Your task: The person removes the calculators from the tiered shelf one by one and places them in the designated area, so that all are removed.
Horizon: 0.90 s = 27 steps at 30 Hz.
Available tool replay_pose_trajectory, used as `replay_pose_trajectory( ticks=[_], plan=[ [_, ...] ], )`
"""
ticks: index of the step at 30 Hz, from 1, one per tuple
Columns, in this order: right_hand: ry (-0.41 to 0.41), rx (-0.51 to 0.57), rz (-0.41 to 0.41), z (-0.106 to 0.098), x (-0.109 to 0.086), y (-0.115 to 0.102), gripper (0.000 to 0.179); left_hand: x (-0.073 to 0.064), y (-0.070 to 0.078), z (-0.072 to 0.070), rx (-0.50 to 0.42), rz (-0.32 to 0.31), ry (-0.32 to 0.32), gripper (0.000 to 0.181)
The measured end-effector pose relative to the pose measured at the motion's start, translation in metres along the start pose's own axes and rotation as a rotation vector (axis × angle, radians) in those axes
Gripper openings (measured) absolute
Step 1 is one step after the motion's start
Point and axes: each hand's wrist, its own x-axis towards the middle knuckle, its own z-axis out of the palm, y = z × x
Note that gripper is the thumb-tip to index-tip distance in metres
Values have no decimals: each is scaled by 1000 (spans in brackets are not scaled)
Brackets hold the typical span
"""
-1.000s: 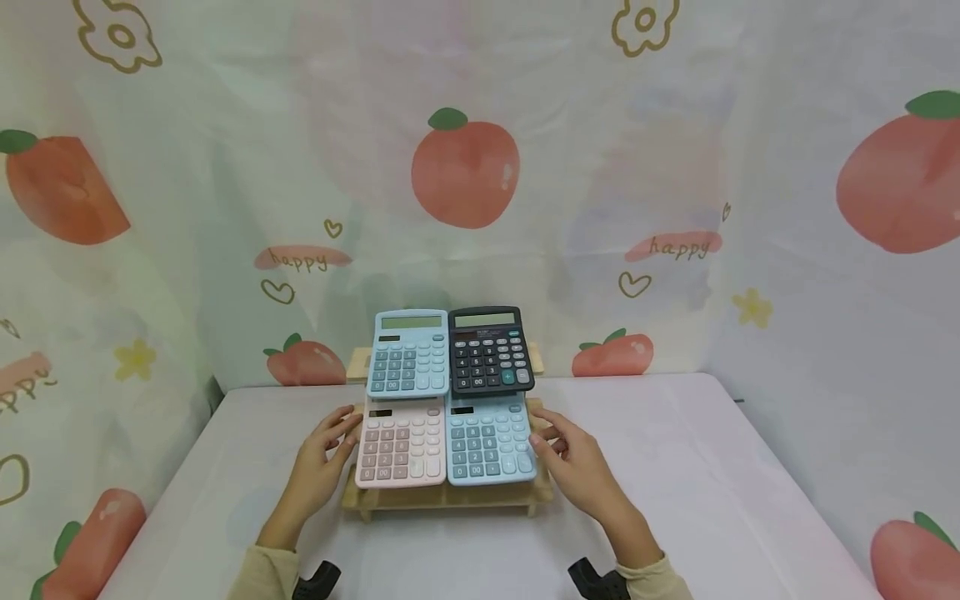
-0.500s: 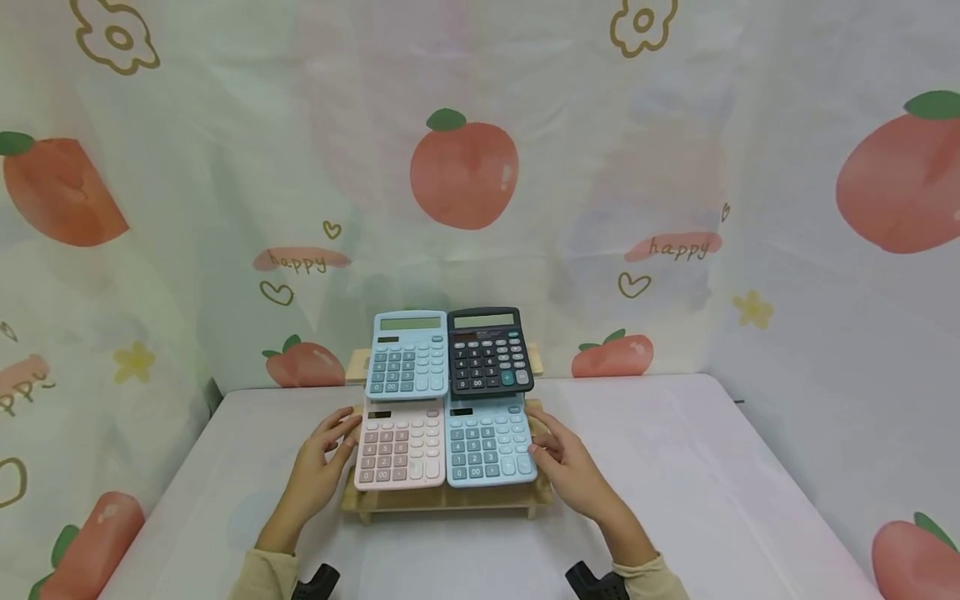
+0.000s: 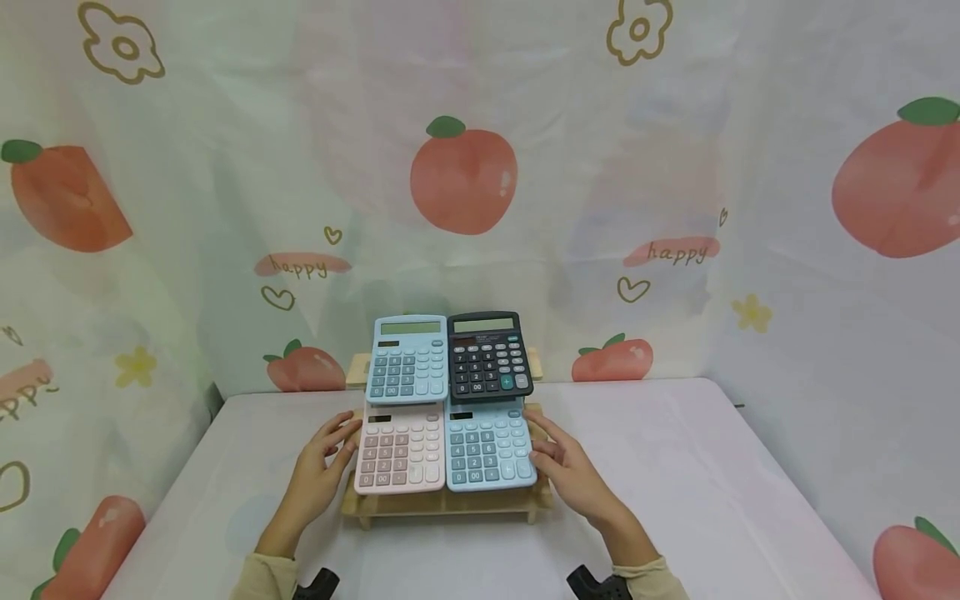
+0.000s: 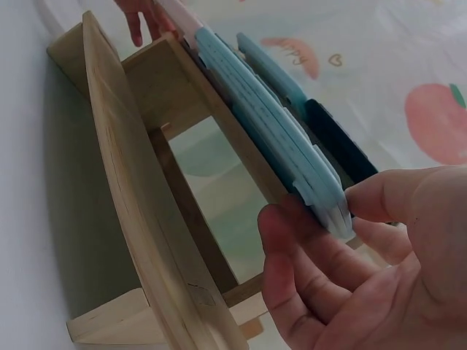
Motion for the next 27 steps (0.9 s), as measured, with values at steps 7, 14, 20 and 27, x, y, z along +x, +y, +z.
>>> replay_pose_trajectory(
  ticks=[7, 14, 20, 27],
  plan=[
    [-28, 31, 23, 0, 3, 1, 64, -1, 0, 0, 14, 18, 15, 36],
    [-41, 65, 42, -1, 3, 3, 64, -2, 0, 0, 0, 6, 2, 36],
    [-56, 114, 72, -3, 3, 6, 64, -2, 0, 0, 0, 5, -13, 36],
    [-71, 150, 90, -9, 2, 5, 63, -1, 0, 0, 10, 22, -11, 36]
  ],
)
